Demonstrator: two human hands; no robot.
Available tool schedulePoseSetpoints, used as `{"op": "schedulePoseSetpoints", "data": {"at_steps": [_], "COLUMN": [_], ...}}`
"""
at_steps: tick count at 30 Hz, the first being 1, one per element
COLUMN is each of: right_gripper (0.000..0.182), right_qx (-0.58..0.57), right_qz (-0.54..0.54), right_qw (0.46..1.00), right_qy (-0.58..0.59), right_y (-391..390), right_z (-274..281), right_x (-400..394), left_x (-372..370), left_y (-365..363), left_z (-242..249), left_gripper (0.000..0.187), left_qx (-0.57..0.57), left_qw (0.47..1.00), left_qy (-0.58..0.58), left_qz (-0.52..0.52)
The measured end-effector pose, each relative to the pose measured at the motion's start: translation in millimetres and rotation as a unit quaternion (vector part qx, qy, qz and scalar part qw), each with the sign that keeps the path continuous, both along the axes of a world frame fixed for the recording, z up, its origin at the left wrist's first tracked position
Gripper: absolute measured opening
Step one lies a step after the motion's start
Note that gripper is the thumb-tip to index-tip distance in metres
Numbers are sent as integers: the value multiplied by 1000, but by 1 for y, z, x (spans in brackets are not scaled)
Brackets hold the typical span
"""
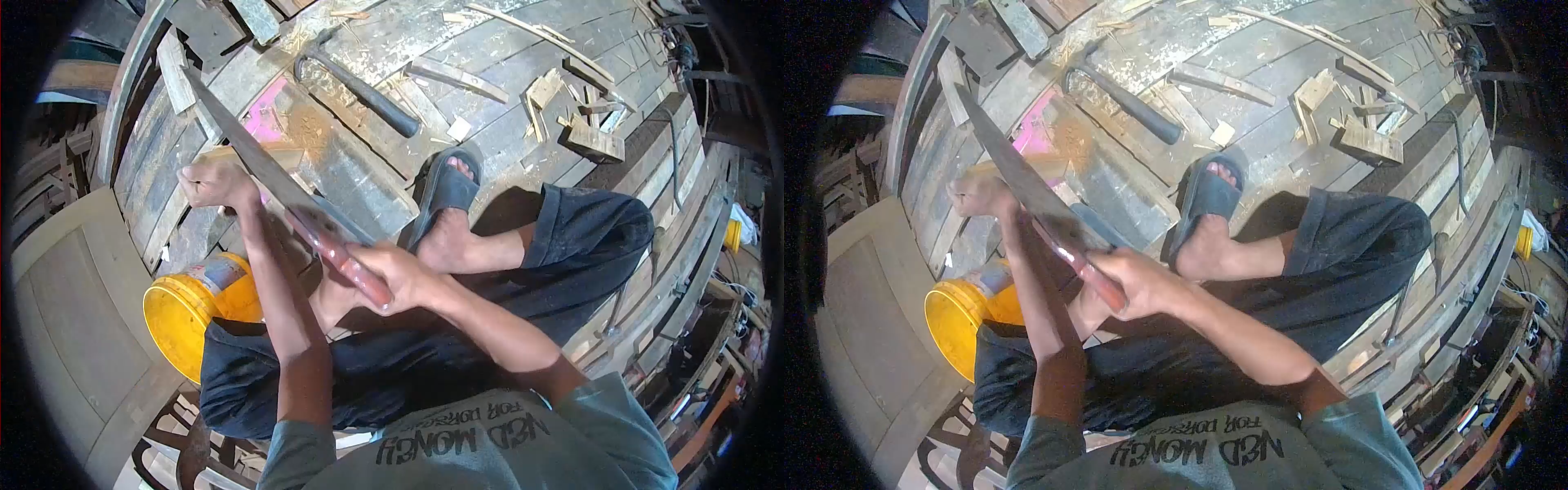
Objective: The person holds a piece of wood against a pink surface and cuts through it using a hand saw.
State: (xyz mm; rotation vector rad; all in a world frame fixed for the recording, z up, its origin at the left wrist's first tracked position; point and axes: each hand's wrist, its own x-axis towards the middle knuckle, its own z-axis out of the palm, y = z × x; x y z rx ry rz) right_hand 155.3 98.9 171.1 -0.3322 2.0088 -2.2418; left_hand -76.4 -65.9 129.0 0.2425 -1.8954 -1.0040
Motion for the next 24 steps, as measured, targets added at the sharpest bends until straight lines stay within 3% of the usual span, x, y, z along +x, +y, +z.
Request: {"op": "schedulePoseSetpoints", "data": {"at_steps": [1,5,8,9,12,13,15,16,17,21,24], "right_gripper": [31,48,40,33,32,31,34,39,36,23,22], "right_qx": [4,46,19,0,9,9,3,19,23,37,14], "right_qz": [-3,-16,38,-8,16,18,-7,24,10,-20,3], "right_qw": [1000,999,996,1000,1000,1000,1000,995,998,999,999], "right_qy": [16,-16,-72,3,-14,-14,-17,-92,-64,31,-37], "right_y": [-1,26,25,16,18,19,21,28,29,9,13], "right_z": [-8,14,13,-1,-8,-10,-3,5,4,-19,-19], "right_x": [1,50,44,29,2,11,35,50,51,25,14], "left_x": [-1,1,-5,-1,-5,-2,-14,-8,-2,3,0], "left_y": [-5,-4,-2,-14,-17,-15,-21,-15,-8,0,-7], "left_z": [-4,9,-10,-17,-16,-12,-25,-17,-9,-4,-5], "left_gripper": [40,41,37,32,29,31,34,38,44,51,52], "left_qx": [12,62,88,-90,65,-15,46,-4,-53,20,33], "left_qw": [999,997,990,986,985,988,990,996,998,999,999], "left_qy": [16,-19,32,35,16,48,41,27,15,-13,7], "left_qz": [-39,-36,-101,-134,-158,-147,-129,-86,-41,-31,-42]}}
